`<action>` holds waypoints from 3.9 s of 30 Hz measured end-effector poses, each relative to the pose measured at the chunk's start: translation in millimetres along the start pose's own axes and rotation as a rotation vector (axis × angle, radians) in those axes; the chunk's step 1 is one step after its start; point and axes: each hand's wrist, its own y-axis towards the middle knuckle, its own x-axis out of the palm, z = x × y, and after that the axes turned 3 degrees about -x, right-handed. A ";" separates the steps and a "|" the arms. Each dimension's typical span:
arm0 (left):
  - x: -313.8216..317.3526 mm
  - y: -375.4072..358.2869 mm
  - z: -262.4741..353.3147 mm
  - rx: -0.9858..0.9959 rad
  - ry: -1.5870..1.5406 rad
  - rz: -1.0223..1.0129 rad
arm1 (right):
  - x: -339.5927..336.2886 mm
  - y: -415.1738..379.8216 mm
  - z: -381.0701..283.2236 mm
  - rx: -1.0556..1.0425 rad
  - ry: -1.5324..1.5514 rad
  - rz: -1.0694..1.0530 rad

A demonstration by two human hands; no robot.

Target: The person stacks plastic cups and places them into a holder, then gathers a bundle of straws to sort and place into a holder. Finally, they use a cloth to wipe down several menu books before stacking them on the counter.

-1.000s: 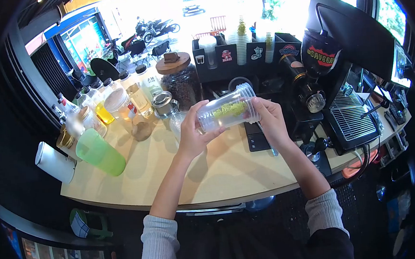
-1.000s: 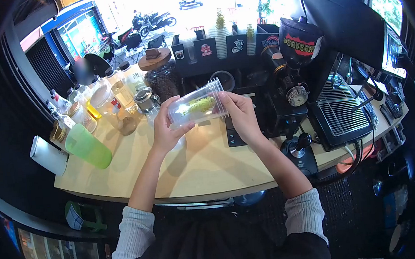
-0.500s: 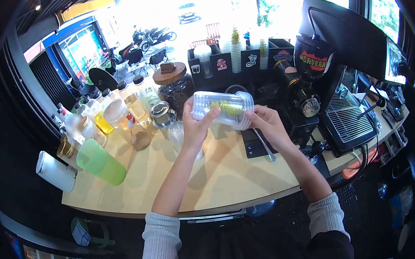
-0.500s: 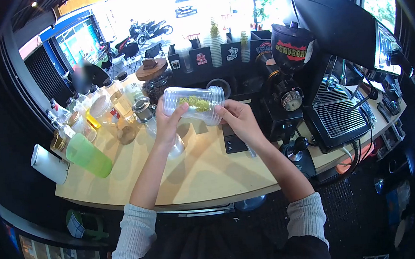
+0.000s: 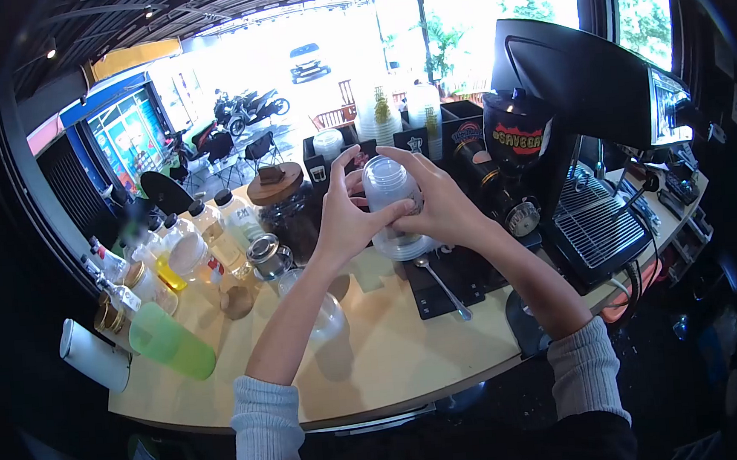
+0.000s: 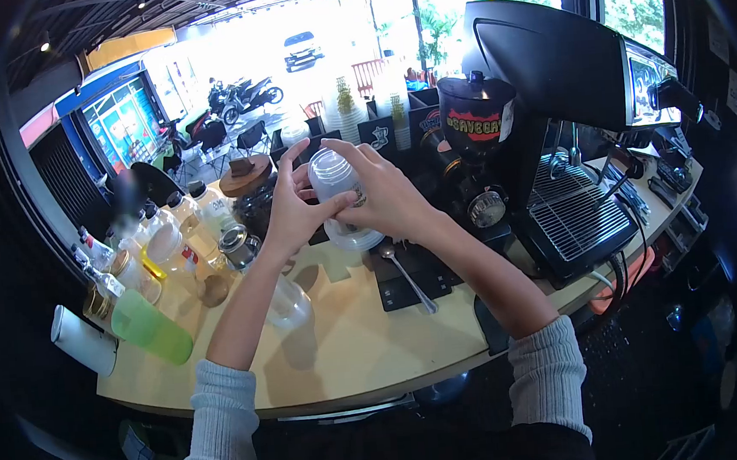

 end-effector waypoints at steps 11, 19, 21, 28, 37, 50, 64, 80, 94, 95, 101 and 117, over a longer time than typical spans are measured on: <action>-37.6 89.1 -44.4 0.091 0.412 0.091 | -67.0 156.0 94.0 0.188 -0.417 0.551; -51.1 110.1 -84.0 0.232 0.699 -0.078 | -49.5 193.2 154.9 0.508 -0.241 0.461; -51.8 110.0 -87.4 0.229 0.716 -0.101 | -42.9 190.2 169.4 0.569 -0.245 0.430; -49.7 109.3 -87.0 0.235 0.776 -0.130 | -44.6 180.6 196.9 0.583 -0.220 0.285; -43.0 110.1 -84.2 0.173 0.756 -0.150 | -19.0 166.9 211.7 0.576 -0.319 0.344; -56.6 87.3 -60.5 0.207 0.769 -0.095 | -9.9 145.7 156.5 0.368 -0.475 0.466; -102.4 -134.3 -67.1 0.084 0.233 0.397 | 175.5 -37.4 14.8 0.041 0.294 -0.386; -65.1 -219.0 -119.3 -0.404 -0.222 0.318 | 216.6 -55.2 16.7 0.388 0.841 -0.419; -26.1 -175.7 -95.8 -0.422 -0.520 0.133 | 163.8 -79.7 20.6 0.506 1.033 -0.247; -23.6 -175.1 -96.9 -0.408 -0.519 0.132 | 161.2 -80.9 22.5 0.506 1.026 -0.229; -17.8 -180.3 -108.3 -0.390 -0.485 0.116 | 138.6 -68.9 34.0 0.479 1.112 -0.040; -51.4 -199.4 -123.4 -0.271 0.337 0.266 | 98.3 -59.5 37.7 0.359 1.336 -0.457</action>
